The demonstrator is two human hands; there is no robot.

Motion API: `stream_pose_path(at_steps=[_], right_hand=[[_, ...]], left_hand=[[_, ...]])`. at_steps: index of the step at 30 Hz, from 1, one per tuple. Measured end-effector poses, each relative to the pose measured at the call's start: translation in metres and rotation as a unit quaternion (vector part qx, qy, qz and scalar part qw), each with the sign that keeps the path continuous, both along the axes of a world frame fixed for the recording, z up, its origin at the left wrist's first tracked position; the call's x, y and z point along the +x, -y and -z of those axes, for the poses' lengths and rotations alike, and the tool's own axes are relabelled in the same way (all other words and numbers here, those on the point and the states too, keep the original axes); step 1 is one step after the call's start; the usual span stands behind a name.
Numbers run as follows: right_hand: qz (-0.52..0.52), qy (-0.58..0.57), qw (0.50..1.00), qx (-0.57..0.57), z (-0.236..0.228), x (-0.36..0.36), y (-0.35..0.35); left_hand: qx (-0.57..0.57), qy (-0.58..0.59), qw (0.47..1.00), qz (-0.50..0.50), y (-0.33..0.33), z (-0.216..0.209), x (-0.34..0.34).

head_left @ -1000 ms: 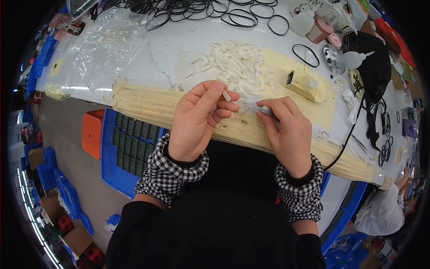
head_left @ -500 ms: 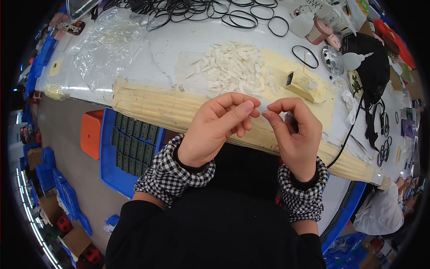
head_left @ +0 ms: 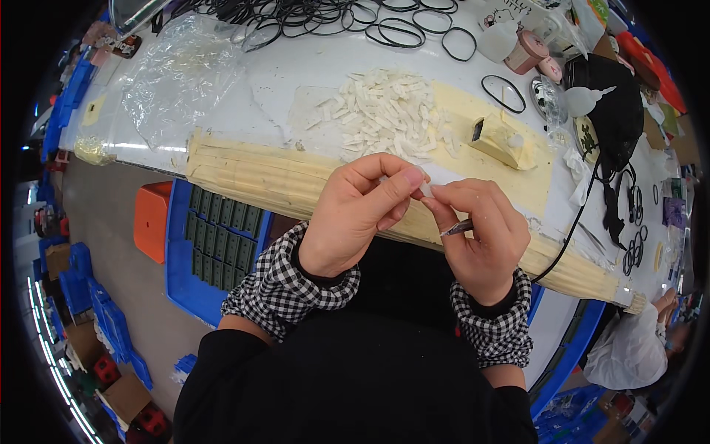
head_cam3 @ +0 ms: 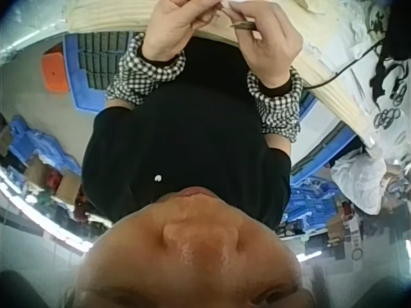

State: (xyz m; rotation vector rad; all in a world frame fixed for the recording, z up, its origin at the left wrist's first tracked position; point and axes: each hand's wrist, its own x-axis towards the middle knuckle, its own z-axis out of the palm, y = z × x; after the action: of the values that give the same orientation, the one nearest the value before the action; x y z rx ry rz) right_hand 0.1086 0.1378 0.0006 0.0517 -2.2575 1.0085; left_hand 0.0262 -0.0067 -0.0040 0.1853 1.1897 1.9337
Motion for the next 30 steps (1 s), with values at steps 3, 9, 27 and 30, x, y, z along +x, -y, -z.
stream_pose_path(at_steps=[3,9,27,30], right_hand=[[0.013,0.027,0.998,-0.056,-0.004,0.004,0.007],[-0.04,0.068,0.994,-0.073,-0.009,0.003,0.007],[0.019,0.165,0.982,0.091,-0.006,0.003,0.003],[0.03,0.139,0.985,0.103,0.0,0.002,0.003]], left_hand=[[0.051,0.017,0.999,-0.004,0.0,0.005,0.001],[0.081,0.061,0.994,0.037,0.001,0.008,-0.002],[0.085,0.042,0.992,0.082,0.006,0.012,-0.004],[0.091,0.042,0.992,0.082,0.005,0.013,-0.003]])
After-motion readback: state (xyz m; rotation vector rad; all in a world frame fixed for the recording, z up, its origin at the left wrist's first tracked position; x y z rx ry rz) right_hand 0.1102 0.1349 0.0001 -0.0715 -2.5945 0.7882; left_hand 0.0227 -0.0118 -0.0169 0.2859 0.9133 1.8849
